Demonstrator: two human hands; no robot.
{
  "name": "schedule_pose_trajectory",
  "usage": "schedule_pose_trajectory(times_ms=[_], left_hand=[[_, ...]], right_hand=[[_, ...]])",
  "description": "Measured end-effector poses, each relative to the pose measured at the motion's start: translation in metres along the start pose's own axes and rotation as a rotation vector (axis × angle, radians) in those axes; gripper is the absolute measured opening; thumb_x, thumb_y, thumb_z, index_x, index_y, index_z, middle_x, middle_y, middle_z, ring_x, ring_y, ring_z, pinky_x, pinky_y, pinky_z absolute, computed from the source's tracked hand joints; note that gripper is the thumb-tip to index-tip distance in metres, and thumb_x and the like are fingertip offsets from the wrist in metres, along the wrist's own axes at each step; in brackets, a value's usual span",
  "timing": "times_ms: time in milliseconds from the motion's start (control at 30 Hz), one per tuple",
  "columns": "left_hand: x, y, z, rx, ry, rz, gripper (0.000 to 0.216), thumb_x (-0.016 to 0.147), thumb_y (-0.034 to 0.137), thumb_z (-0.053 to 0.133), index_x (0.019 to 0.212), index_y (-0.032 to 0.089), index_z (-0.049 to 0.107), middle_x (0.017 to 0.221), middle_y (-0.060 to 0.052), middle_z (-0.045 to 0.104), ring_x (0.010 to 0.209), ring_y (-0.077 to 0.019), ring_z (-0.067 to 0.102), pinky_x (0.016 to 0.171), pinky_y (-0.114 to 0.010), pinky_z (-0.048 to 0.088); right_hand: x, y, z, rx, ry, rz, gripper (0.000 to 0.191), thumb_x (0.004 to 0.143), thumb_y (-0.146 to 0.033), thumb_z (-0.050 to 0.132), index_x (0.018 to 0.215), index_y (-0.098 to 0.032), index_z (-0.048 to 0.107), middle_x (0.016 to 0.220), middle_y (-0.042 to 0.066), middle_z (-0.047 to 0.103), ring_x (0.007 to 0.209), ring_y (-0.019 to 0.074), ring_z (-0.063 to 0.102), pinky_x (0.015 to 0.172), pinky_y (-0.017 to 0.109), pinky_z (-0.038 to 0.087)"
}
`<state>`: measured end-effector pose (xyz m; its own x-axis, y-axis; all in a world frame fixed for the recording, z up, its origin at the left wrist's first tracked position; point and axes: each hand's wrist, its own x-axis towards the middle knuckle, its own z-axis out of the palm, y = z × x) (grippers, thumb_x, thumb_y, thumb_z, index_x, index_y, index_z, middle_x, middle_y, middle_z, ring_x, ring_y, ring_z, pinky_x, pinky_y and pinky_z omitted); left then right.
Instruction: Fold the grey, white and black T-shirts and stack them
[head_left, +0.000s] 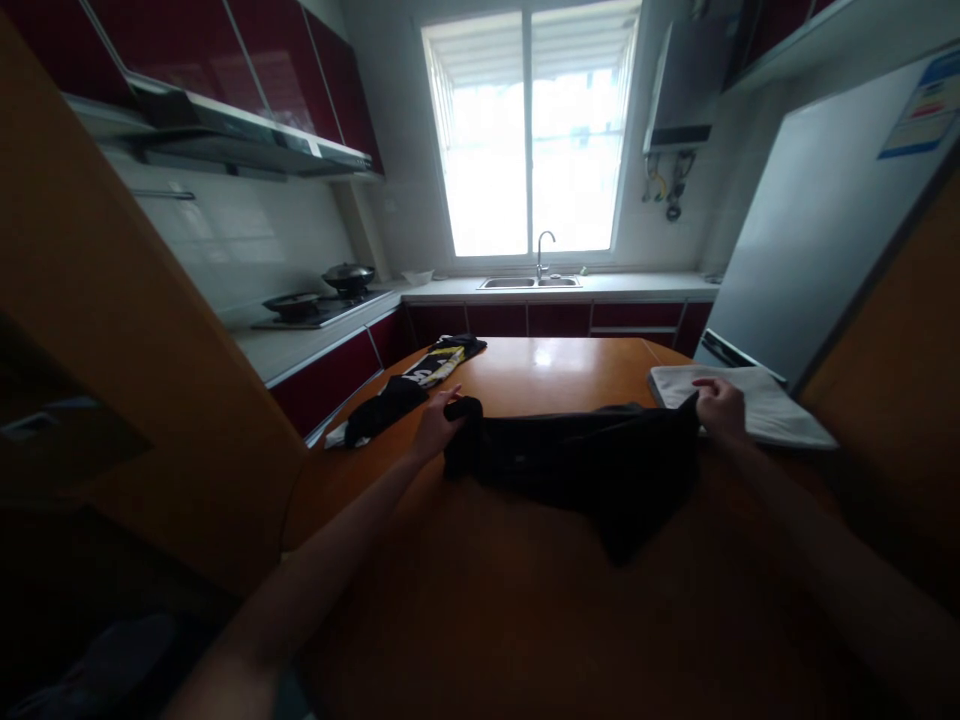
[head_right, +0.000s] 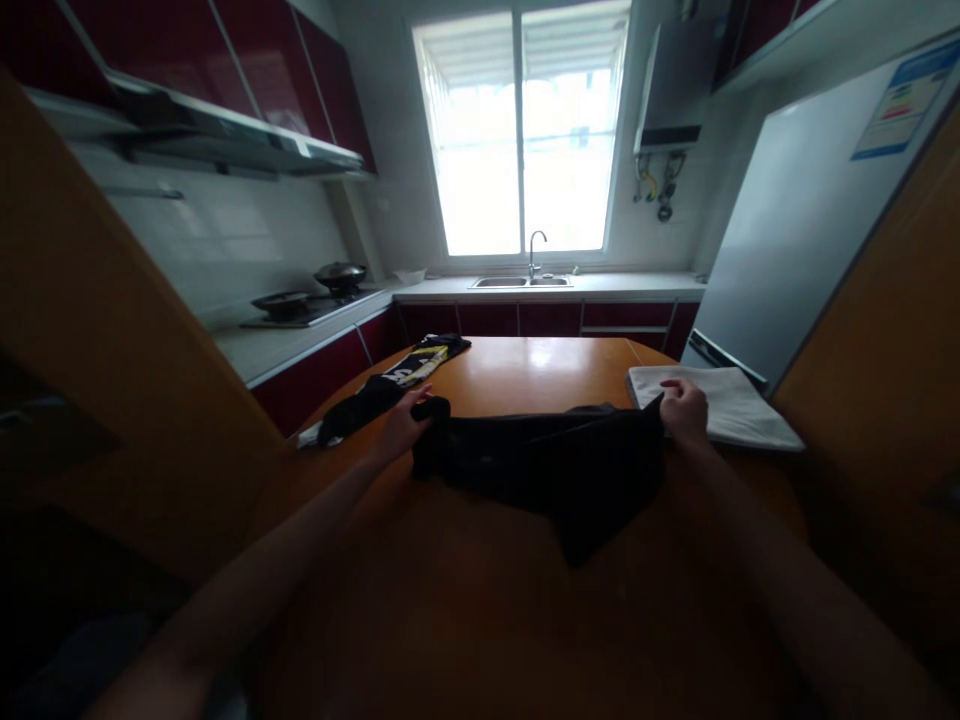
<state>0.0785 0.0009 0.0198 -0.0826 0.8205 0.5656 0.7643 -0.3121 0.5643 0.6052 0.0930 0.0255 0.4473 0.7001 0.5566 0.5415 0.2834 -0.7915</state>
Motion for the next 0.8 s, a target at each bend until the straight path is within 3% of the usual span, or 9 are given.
schedule_pose_trajectory(times_ms=[100, 200, 267, 433, 600, 700, 800], left_hand=[[-0.013, 0.0, -0.005, 0.031, -0.086, 0.012, 0.033, 0.074, 0.021, 0.063, 0.107, 0.023, 0.07, 0.107, -0.004, 0.072, 0.104, -0.0241, 0.067, 0.099, -0.038, 0.052], [-0.025, -0.003, -0.005, 0.066, -0.134, 0.026, 0.026, 0.072, 0.019, 0.061, 0.096, 0.023, 0.069, 0.104, -0.005, 0.071, 0.101, -0.0245, 0.067, 0.097, -0.038, 0.053], [-0.03, -0.007, -0.006, 0.082, -0.178, 0.037, 0.029, 0.072, 0.022, 0.063, 0.101, 0.023, 0.068, 0.106, -0.006, 0.071, 0.102, -0.0252, 0.067, 0.096, -0.039, 0.053], [-0.035, -0.017, -0.014, 0.09, -0.285, -0.003, 0.046, 0.07, 0.03, 0.068, 0.115, 0.022, 0.068, 0.118, -0.007, 0.072, 0.11, -0.0277, 0.066, 0.1, -0.038, 0.051], [-0.027, -0.021, -0.031, 0.109, -0.454, -0.176, 0.029, 0.068, 0.03, 0.059, 0.088, 0.017, 0.075, 0.089, -0.005, 0.076, 0.092, -0.0277, 0.069, 0.087, -0.034, 0.053], [-0.019, -0.02, -0.045, 0.034, -0.517, -0.259, 0.038, 0.063, 0.026, 0.056, 0.094, 0.015, 0.076, 0.091, -0.006, 0.077, 0.092, -0.0275, 0.069, 0.084, -0.034, 0.054], [-0.014, -0.015, -0.061, -0.103, -0.663, -0.344, 0.051, 0.062, 0.026, 0.06, 0.11, 0.016, 0.076, 0.107, -0.005, 0.077, 0.098, -0.0268, 0.069, 0.085, -0.033, 0.054]], right_hand=[[-0.04, -0.015, -0.011, -0.087, -0.118, -0.382, 0.04, 0.075, -0.012, 0.042, 0.102, -0.017, 0.071, 0.111, 0.014, 0.068, 0.111, 0.0288, 0.059, 0.103, 0.047, 0.043], [-0.087, -0.03, -0.013, -0.132, -0.558, -0.692, 0.041, 0.084, -0.016, 0.048, 0.117, -0.025, 0.07, 0.13, 0.009, 0.064, 0.126, 0.0286, 0.054, 0.111, 0.048, 0.037], [-0.11, -0.033, -0.011, -0.202, -0.783, -0.797, 0.037, 0.088, -0.026, 0.056, 0.123, -0.028, 0.069, 0.137, 0.008, 0.061, 0.13, 0.0303, 0.052, 0.112, 0.051, 0.034], [-0.118, -0.022, -0.01, -0.275, -0.949, -0.891, 0.032, 0.094, -0.041, 0.063, 0.121, -0.027, 0.07, 0.131, 0.01, 0.065, 0.122, 0.0299, 0.059, 0.102, 0.048, 0.045], [-0.103, -0.014, -0.018, -0.23, -1.015, -0.917, 0.036, 0.093, -0.041, 0.065, 0.127, -0.028, 0.068, 0.127, 0.01, 0.068, 0.114, 0.0298, 0.064, 0.096, 0.047, 0.051], [-0.1, -0.015, -0.02, -0.156, -1.049, -0.867, 0.027, 0.098, -0.036, 0.054, 0.118, -0.028, 0.071, 0.116, 0.008, 0.073, 0.105, 0.0263, 0.068, 0.093, 0.043, 0.053], [-0.097, -0.02, -0.017, -0.057, -1.003, -0.717, 0.03, 0.102, -0.036, 0.045, 0.109, -0.026, 0.073, 0.106, 0.008, 0.075, 0.097, 0.025, 0.069, 0.088, 0.04, 0.054]])
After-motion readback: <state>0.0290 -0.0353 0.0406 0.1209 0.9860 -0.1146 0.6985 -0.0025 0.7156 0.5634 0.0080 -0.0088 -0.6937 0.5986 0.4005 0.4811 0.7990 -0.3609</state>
